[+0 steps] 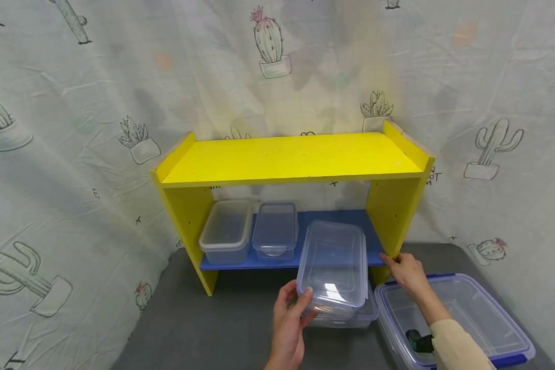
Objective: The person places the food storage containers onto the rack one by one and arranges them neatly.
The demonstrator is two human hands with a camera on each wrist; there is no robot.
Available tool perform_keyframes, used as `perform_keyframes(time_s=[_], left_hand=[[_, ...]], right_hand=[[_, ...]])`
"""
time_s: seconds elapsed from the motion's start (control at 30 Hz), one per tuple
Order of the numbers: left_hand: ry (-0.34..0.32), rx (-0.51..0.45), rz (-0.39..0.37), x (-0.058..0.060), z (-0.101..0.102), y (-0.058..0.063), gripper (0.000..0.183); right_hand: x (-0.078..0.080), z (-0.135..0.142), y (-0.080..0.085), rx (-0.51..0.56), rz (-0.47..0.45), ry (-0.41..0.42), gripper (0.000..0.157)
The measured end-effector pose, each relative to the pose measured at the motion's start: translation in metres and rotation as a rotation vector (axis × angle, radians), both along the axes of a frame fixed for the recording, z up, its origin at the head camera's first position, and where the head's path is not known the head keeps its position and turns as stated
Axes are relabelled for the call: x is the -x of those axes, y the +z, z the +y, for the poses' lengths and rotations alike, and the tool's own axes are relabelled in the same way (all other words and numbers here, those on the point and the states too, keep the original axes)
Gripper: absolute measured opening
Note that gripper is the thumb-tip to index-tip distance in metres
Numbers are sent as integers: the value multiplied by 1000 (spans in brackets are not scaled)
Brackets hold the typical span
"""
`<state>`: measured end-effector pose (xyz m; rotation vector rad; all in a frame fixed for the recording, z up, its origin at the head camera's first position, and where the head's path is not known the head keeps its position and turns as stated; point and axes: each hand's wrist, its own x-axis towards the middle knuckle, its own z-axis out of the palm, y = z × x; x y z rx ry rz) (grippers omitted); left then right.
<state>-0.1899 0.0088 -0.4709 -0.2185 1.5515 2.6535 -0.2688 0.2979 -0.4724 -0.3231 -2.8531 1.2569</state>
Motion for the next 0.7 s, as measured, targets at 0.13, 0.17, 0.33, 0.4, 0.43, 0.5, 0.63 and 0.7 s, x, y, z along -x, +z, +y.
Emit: perform_keyframes(time_s=[0.13,0.17,0.33,0.4,0.43,0.5,0.63,0.7], left_hand=[[15,-15,8,0,7,2,45],[21,-21,11,0,8,3,44],[48,-44,12,0,15,7,42],[56,-48,8,1,18,9,42],[58,-48,6,2,20,10,42],[62,-52,-1,3,22,11,42],[80,-61,-13,5,26,10,43],[98,-68,-15,6,28,10,43]], right_hand=[[-1,0,1,-13,-6,4,56],[-1,0,1,-15,-8,6,55],[-1,-1,2,-8,1,13,56],[-1,-1,2,-11,7,11,56],[-1,-1,2,-12,8,8,56],[-1,0,2,-13,8,6,56],[-1,0,1,-9,-3,4,56],[0,-1,1,-7,-4,6,56]])
